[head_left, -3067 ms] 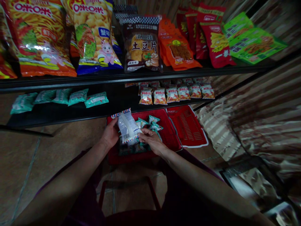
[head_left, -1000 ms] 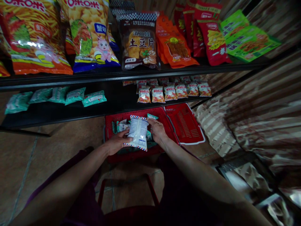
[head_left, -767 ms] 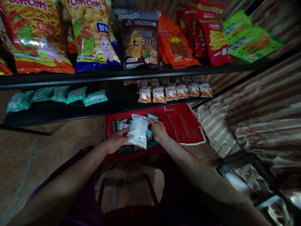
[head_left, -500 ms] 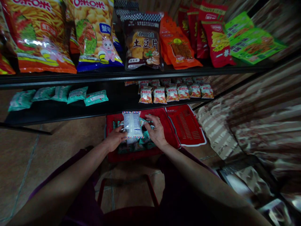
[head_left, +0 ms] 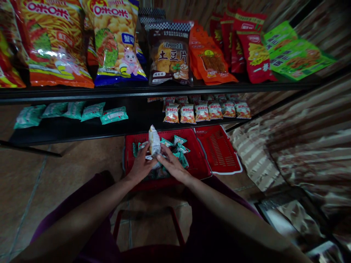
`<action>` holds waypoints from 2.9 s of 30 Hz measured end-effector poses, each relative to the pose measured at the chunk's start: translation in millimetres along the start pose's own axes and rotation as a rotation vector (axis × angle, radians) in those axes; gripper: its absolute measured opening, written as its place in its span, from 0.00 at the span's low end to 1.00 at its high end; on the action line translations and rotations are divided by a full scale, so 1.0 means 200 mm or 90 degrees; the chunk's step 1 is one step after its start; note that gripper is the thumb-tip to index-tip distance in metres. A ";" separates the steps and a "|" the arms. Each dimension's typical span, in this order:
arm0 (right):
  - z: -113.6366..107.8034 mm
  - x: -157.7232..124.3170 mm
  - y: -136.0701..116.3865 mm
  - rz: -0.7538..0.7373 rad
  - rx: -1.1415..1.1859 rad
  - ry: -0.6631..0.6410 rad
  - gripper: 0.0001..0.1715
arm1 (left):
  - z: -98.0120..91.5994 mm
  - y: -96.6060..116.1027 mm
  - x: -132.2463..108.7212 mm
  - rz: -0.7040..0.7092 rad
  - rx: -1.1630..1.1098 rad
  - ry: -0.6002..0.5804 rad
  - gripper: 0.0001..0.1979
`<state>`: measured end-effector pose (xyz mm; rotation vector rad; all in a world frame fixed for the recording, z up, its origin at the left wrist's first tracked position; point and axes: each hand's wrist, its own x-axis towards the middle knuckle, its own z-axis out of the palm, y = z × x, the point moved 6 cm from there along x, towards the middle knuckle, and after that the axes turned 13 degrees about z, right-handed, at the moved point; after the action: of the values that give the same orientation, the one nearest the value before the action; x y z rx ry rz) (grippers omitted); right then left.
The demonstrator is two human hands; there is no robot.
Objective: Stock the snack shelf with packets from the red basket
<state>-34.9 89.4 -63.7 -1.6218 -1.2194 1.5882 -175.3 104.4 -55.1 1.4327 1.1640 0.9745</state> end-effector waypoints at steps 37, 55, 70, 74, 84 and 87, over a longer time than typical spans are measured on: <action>0.10 -0.02 0.13 0.304 0.417 -0.161 0.20 | -0.12 -0.12 0.07 -0.323 -0.504 0.298 0.02; 0.09 -0.02 0.15 0.310 0.268 -0.151 0.17 | -0.14 -0.12 0.10 -0.272 -0.484 0.327 0.02; -0.04 0.06 0.14 0.276 0.428 0.017 0.24 | -0.02 -0.11 0.03 -0.185 -0.393 0.148 0.17; -0.04 0.06 0.14 0.247 0.404 0.011 0.24 | 0.00 -0.10 0.02 -0.207 -0.383 0.078 0.20; -0.12 0.08 0.17 0.266 0.458 0.064 0.18 | 0.10 -0.13 -0.11 -0.345 -0.313 -0.185 0.33; -0.12 0.09 0.17 0.267 0.454 0.064 0.16 | 0.10 -0.15 -0.11 -0.335 -0.310 -0.186 0.33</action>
<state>-6.8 94.8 -97.5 -1.4849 -0.1909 1.8665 -165.6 79.1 -87.3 0.7863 0.9320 0.5938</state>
